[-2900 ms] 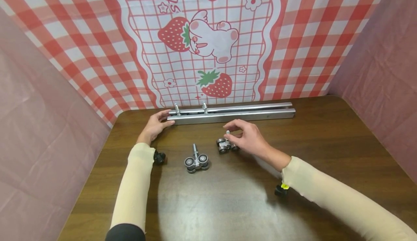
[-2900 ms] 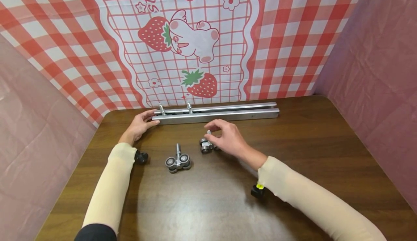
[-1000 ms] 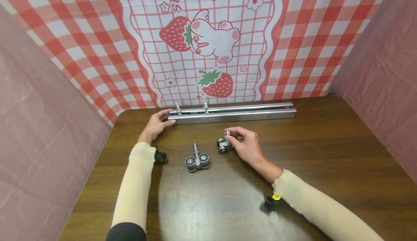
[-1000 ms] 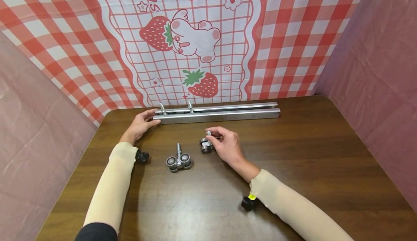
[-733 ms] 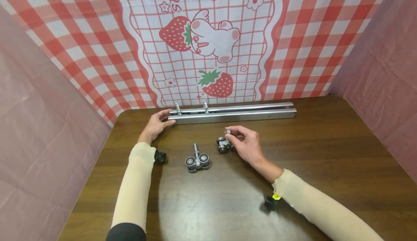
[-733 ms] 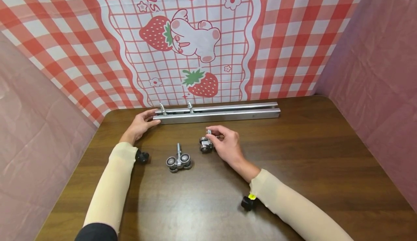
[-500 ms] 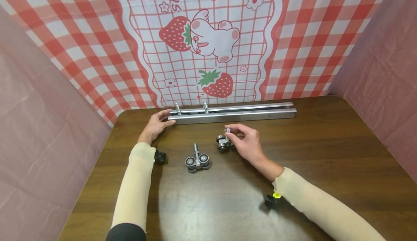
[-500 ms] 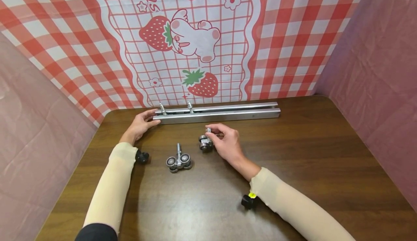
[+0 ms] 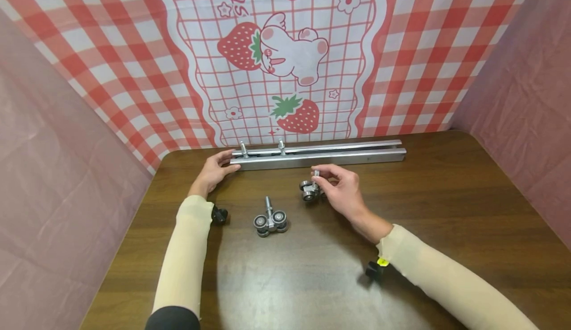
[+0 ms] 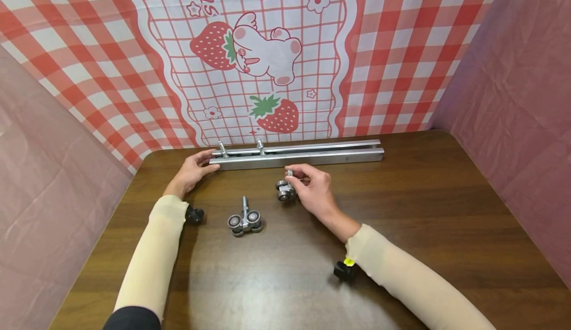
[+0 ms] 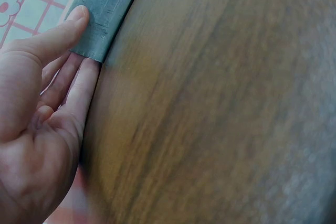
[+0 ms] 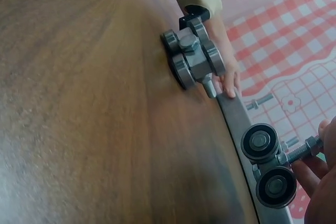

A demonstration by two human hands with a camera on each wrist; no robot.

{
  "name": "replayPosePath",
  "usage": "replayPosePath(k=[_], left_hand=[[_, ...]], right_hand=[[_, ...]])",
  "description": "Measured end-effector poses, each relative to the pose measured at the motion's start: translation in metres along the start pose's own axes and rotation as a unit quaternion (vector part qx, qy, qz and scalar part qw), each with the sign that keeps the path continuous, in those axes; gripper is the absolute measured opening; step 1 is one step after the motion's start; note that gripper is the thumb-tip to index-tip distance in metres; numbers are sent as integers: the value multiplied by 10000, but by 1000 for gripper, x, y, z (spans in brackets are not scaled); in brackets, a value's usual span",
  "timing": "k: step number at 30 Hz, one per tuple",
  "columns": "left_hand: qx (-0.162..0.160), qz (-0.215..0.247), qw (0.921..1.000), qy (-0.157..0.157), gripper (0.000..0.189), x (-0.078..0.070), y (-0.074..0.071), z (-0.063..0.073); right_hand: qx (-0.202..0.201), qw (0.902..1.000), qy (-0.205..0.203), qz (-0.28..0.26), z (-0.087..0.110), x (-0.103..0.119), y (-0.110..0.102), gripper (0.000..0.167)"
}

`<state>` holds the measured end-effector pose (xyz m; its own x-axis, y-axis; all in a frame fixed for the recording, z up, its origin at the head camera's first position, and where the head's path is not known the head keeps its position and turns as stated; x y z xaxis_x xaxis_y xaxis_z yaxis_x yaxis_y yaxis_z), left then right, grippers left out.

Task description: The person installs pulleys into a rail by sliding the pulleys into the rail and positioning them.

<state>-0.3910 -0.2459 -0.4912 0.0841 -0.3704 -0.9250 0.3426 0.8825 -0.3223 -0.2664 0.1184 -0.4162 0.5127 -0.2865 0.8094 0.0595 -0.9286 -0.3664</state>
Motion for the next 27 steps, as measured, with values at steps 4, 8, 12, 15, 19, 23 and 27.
replayPosePath(k=[4, 8, 12, 15, 19, 23, 27], left_hand=[[2, 23, 10000, -7, 70, 1, 0, -1], [9, 31, 10000, -13, 70, 1, 0, -2], [6, 54, 10000, -18, 70, 2, -1, -2], [14, 37, 10000, -24, 71, 2, -1, -2], [9, 50, 10000, -27, 71, 3, -1, -2], [28, 47, 10000, -46, 71, 3, -1, -1], [40, 19, 10000, -80, 71, 3, -1, 0]], right_hand=[[-13, 10000, 30, -46, -2, -1, -5, 21], [-50, 10000, 72, -44, -3, -3, -11, 20], [-31, 9998, 187, 55, -4, -6, -16, 21], [-67, 9996, 205, 179, -4, -7, -20, 21], [-114, 9994, 173, 286, -5, -7, -25, 21], [-145, 9991, 195, 361, -4, -8, -30, 21], [-126, 9984, 130, 536, -1, -9, -35, 21]])
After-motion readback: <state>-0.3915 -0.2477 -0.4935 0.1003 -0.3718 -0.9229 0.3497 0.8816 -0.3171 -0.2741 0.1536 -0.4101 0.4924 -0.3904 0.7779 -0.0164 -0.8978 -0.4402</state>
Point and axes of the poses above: each hand's wrist, its own z-axis away from the middle knuckle, its own y-axis out of the palm, x = y × z, the point moved 8 cm from there along -z, towards the middle knuckle, and after that the axes turned 12 degrees about x, right-handed, at the moved point
